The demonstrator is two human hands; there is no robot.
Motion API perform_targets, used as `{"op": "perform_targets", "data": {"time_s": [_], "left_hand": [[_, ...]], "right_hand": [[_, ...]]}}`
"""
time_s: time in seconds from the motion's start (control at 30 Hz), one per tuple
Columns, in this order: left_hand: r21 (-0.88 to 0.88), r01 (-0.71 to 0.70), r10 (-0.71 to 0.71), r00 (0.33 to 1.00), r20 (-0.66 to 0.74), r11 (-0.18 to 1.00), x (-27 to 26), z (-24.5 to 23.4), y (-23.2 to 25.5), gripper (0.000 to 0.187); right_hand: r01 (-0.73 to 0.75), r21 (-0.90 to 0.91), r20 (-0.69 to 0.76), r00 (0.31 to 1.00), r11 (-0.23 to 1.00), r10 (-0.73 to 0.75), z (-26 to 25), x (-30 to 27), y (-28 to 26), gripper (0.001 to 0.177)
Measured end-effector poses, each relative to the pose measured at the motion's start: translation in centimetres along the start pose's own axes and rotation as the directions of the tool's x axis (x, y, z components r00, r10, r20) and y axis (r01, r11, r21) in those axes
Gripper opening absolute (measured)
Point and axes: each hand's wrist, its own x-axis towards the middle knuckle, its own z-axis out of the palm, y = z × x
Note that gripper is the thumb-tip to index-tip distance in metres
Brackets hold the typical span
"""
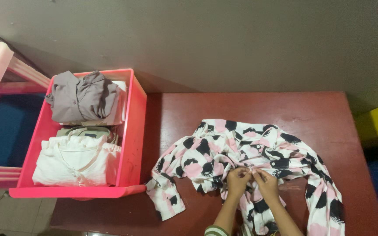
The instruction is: The person folds a gray shirt on a red table and places it into a pink plastic bin with other folded clothes. Then the person unfolds and refolds a patterned shirt on the same table.
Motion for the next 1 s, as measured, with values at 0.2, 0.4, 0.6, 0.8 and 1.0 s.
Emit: {"op": "perform_targets", "data": {"time_s": [0.2, 0.4, 0.6, 0.8, 1.0], "left_hand": [[0.155, -0.053, 0.065, 0.995, -0.072, 0.987, -0.7, 0.5, 1.5, 0.015], [0.203, -0.073, 0.082, 0.996, -0.033, 0.976, -1.3, 0.0, 1.6, 0.015], [0.077, -0.145, 0.144, 0.989, 0.02, 0.986, -1.4, -0.6, 1.0, 0.015], [-0.031, -0.025, 0.026, 1.0, 0.011, 0.999, -1.2, -0.1, 0.4, 0.014], [-0.063, -0.023, 0.024, 1.0, 0.017, 0.998, -0.7, -0.1, 0.4, 0.009]], "right_hand": [[-0.104, -0.027, 0.064, 0.992, 0.994, 0.106, -0.5, 0.1, -0.4, 0.029], [-0.089, -0.21, 0.06, 0.993, 0.974, 0.104, -0.9, 0.1, -1.2, 0.027], [-0.026, -0.146, 0.099, 0.994, 0.989, 0.041, -0.7, 0.1, -0.9, 0.02], [0.098, -0.357, 0.1, 0.993, 0.929, -0.066, -0.3, -0.1, -0.9, 0.017], [0.163, -0.545, 0.066, 0.986, 0.823, -0.151, 0.3, -0.2, -1.5, 0.018]]}}
